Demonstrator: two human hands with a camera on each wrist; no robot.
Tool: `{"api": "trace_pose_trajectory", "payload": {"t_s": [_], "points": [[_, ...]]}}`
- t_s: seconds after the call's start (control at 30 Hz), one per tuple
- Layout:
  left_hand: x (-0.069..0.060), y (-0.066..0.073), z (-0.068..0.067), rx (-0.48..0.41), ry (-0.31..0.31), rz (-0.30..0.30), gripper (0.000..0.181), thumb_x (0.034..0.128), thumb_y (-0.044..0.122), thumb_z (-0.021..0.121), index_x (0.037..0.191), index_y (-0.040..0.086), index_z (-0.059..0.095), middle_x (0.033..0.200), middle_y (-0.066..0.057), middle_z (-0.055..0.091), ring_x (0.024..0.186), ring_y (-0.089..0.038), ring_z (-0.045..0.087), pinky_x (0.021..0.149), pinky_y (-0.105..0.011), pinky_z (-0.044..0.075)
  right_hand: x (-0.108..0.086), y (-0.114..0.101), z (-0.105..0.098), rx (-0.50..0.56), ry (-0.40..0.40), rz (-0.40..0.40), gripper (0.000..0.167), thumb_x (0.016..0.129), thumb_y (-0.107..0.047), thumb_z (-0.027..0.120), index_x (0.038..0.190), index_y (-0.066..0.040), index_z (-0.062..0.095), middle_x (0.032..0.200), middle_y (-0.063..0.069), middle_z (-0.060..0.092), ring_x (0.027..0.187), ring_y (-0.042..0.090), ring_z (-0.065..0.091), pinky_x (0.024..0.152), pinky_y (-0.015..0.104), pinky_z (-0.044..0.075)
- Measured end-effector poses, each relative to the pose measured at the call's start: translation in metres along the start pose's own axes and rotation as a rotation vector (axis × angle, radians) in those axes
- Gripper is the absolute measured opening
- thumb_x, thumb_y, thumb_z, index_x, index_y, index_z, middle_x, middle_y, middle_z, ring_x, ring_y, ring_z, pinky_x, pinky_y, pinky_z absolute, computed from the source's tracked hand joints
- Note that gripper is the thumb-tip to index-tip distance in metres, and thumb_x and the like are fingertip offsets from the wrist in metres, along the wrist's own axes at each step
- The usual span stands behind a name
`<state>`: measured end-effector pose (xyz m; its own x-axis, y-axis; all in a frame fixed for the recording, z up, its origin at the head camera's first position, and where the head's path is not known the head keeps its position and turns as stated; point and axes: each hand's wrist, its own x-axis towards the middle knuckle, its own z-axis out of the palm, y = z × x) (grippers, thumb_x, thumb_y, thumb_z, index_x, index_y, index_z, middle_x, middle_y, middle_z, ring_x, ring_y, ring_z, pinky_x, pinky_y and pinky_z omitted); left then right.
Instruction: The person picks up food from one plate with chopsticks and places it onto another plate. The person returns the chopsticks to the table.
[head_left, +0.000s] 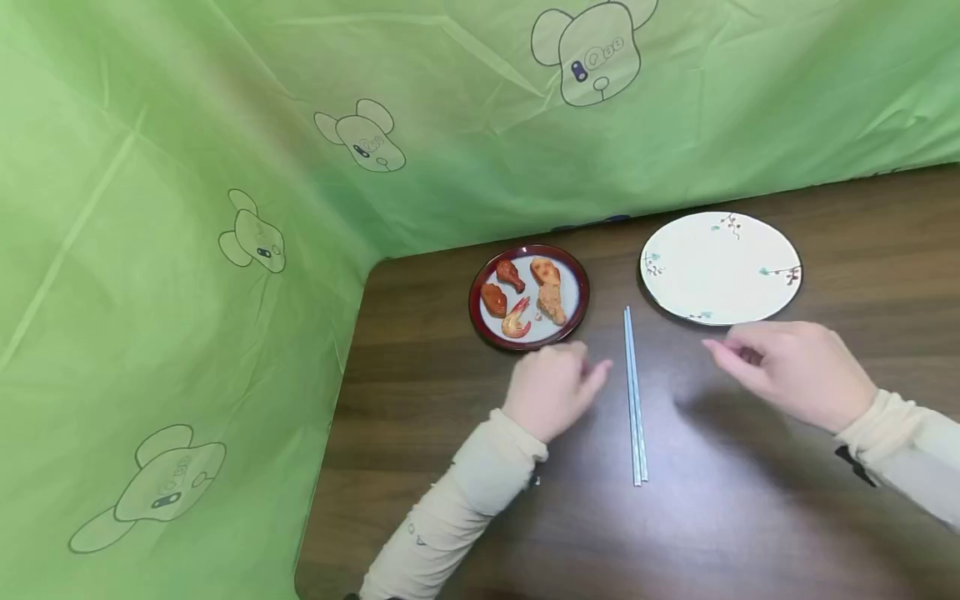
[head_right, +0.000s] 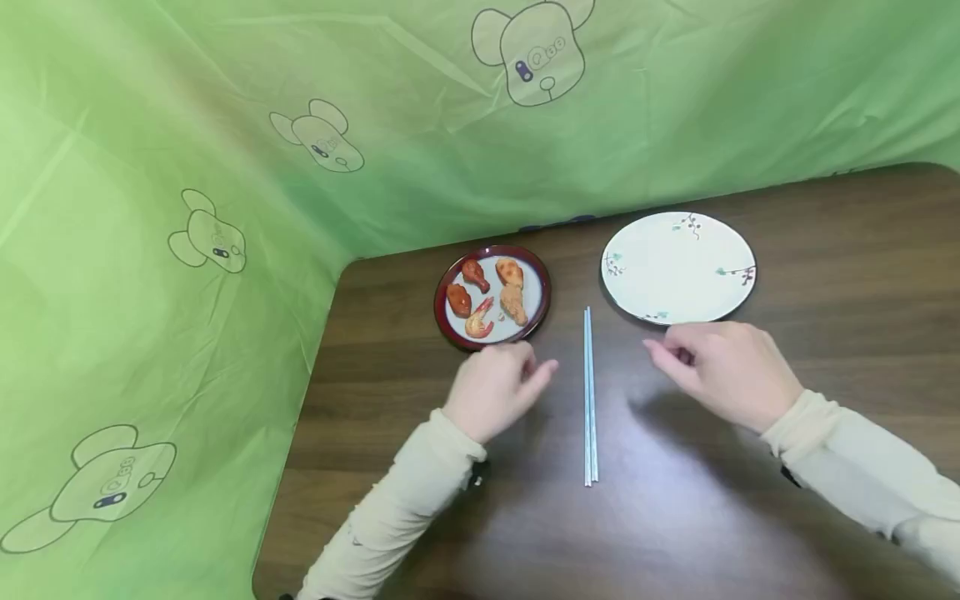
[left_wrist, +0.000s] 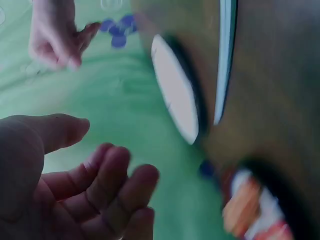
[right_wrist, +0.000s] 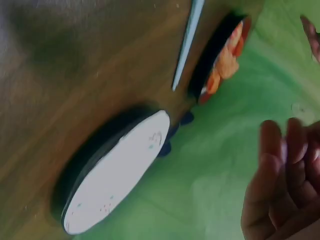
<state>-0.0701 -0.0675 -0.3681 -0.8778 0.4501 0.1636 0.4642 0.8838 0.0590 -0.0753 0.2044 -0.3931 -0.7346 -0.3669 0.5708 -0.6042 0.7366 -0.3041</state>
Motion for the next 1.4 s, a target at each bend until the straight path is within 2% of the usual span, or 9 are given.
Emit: {"api": "trace_pose_trajectory", "payload": {"t_s": [0.1,0.2,0.33,0.43,0.6,0.77,1.03,1.23,1.4], "points": [[-0.004,0.018,0.022,-0.012,-0.199,-0.022,0.051,0.0938,0.056,0.049,0.058,0.02,0.048,0.051,0.006,0.045,0.042,-0.008,0.044,0.034,-0.02,0.031,-0.004,-0.006,0.014,0.039,-0.102,-0.073,0.028,0.079,-0.022,0.07,0.061,-0.029,0.051,0.055,-0.022,0.045,0.05,-0.012,0.028,0.04,0.012,0.029],[-0.01,0.037,0.042,0.028,-0.403,-0.044,0.059,0.091,0.066,0.044,0.054,0.021,0.048,0.053,0.006,0.049,0.044,-0.009,0.045,0.035,-0.022,0.035,-0.011,-0.011,0.026,0.115,-0.273,-0.193,0.026,0.076,-0.02,0.075,0.067,-0.03,0.053,0.064,-0.024,0.046,0.055,-0.012,0.034,0.043,0.013,0.037],[-0.016,0.055,0.061,0.121,-0.523,-0.047,0.056,0.088,0.068,0.047,0.054,0.024,0.051,0.057,0.007,0.054,0.048,-0.009,0.048,0.038,-0.025,0.039,-0.023,-0.02,0.039,0.196,-0.434,-0.315,0.024,0.072,-0.019,0.078,0.077,-0.029,0.057,0.075,-0.023,0.046,0.064,-0.011,0.04,0.047,0.016,0.042],[-0.018,0.06,0.069,0.124,-0.539,-0.04,0.048,0.0878,0.059,0.055,0.054,0.025,0.052,0.056,0.009,0.054,0.048,-0.008,0.047,0.039,-0.026,0.039,-0.027,-0.026,0.048,0.187,-0.432,-0.335,0.025,0.069,-0.018,0.079,0.082,-0.026,0.059,0.079,-0.018,0.046,0.067,-0.008,0.04,0.048,0.018,0.041],[-0.021,0.059,0.071,0.025,-0.558,-0.038,0.036,0.0848,0.046,0.062,0.057,0.023,0.055,0.057,0.008,0.053,0.047,-0.007,0.045,0.037,-0.024,0.037,-0.028,-0.035,0.064,0.114,-0.456,-0.339,0.031,0.065,-0.013,0.079,0.089,-0.021,0.06,0.085,-0.011,0.045,0.069,0.002,0.045,0.053,0.025,0.048],[-0.024,0.059,0.072,-0.017,-0.52,-0.06,0.03,0.08,0.046,0.067,0.064,0.021,0.061,0.061,0.007,0.058,0.051,-0.008,0.048,0.041,-0.024,0.042,-0.024,-0.04,0.075,0.086,-0.503,-0.33,0.027,0.065,-0.007,0.076,0.082,-0.02,0.058,0.075,-0.011,0.044,0.063,0.005,0.043,0.051,0.028,0.046],[-0.027,0.055,0.075,-0.077,-0.468,-0.045,0.031,0.0785,0.042,0.07,0.06,0.02,0.059,0.06,0.007,0.058,0.05,-0.007,0.047,0.042,-0.021,0.04,-0.018,-0.045,0.082,0.079,-0.544,-0.308,0.018,0.07,-0.007,0.071,0.075,-0.019,0.059,0.068,-0.01,0.052,0.06,0.011,0.054,0.051,0.03,0.049],[-0.031,0.056,0.074,-0.014,-0.43,-0.004,0.027,0.0789,0.04,0.07,0.062,0.02,0.064,0.062,0.008,0.062,0.051,-0.006,0.051,0.044,-0.021,0.045,-0.016,-0.044,0.086,0.085,-0.525,-0.347,0.021,0.067,-0.003,0.071,0.074,-0.02,0.06,0.068,-0.009,0.056,0.06,0.012,0.058,0.05,0.03,0.05],[-0.033,0.056,0.072,-0.013,-0.427,-0.023,0.02,0.075,0.035,0.073,0.064,0.019,0.067,0.064,0.006,0.064,0.051,-0.007,0.052,0.044,-0.022,0.046,-0.017,-0.044,0.09,0.059,-0.509,-0.388,0.021,0.068,-0.004,0.071,0.075,-0.02,0.06,0.068,-0.008,0.057,0.06,0.014,0.059,0.049,0.031,0.05]]}}
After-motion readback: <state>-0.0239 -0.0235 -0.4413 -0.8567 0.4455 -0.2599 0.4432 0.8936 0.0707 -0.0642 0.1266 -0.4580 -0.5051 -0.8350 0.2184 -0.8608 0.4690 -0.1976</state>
